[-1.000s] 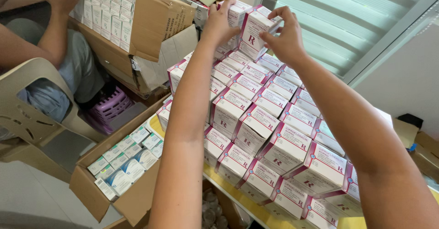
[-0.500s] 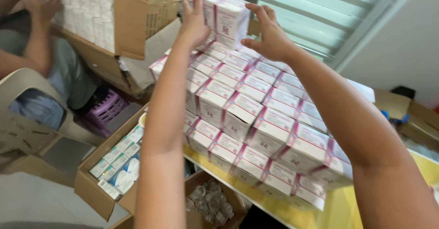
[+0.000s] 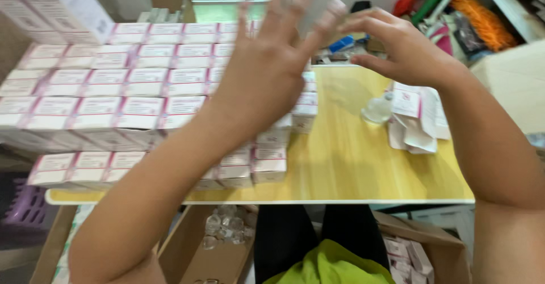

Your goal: The person packs small clear plastic bottles into white and pink medicine boxes. They retrieve bottles from a cardboard box, place them into open boxes on a table, fold the flaps, and stack the completed boxes. A second person is visible in the background also handling boxes.

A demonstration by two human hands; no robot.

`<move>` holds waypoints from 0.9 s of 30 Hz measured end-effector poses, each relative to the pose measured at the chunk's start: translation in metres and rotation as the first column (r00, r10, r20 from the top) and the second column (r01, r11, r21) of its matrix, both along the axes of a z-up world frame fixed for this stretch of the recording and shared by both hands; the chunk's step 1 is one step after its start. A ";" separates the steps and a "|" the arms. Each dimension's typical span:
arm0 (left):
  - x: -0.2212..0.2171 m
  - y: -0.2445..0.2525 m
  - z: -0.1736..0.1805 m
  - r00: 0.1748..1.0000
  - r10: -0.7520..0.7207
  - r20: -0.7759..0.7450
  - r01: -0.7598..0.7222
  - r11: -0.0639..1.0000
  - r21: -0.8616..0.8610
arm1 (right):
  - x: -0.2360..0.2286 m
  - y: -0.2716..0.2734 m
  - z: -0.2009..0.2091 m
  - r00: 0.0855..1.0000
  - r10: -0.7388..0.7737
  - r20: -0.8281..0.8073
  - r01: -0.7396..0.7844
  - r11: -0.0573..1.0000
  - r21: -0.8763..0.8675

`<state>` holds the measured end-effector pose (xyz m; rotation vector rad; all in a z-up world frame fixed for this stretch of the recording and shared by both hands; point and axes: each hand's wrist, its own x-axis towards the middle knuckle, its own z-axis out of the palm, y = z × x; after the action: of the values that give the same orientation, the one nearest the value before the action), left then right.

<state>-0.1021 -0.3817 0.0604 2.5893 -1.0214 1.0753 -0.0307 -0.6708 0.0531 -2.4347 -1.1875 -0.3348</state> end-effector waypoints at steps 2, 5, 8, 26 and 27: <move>-0.008 -0.063 -0.013 0.996 -0.077 0.040 0.075 0.995 0.069 | -0.012 -0.056 -0.018 0.992 -0.123 0.028 0.125 0.989 -0.076; -0.008 -0.134 -0.047 0.972 -0.224 -0.067 0.230 0.968 0.099 | -0.029 -0.125 -0.059 0.939 -0.343 0.018 0.339 0.918 -0.207; 0.008 -0.189 -0.090 0.950 -0.214 -0.228 0.244 0.963 0.111 | -0.045 -0.170 -0.108 0.826 -0.557 0.091 0.542 0.738 -0.402; -0.010 -0.263 -0.237 0.318 -0.882 -0.348 -0.031 0.357 -0.934 | -0.154 -0.180 -0.212 0.603 -0.572 0.556 0.288 0.806 0.517; -0.014 -0.260 -0.235 0.190 -0.960 -0.203 -0.075 0.192 -0.978 | -0.168 -0.166 -0.210 0.618 -0.534 0.577 0.239 0.827 0.509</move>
<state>-0.1166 -0.6419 -0.1741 1.1056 -0.6556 -0.1903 -0.1983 -0.8373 -0.1570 -2.2114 -0.6723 -1.6061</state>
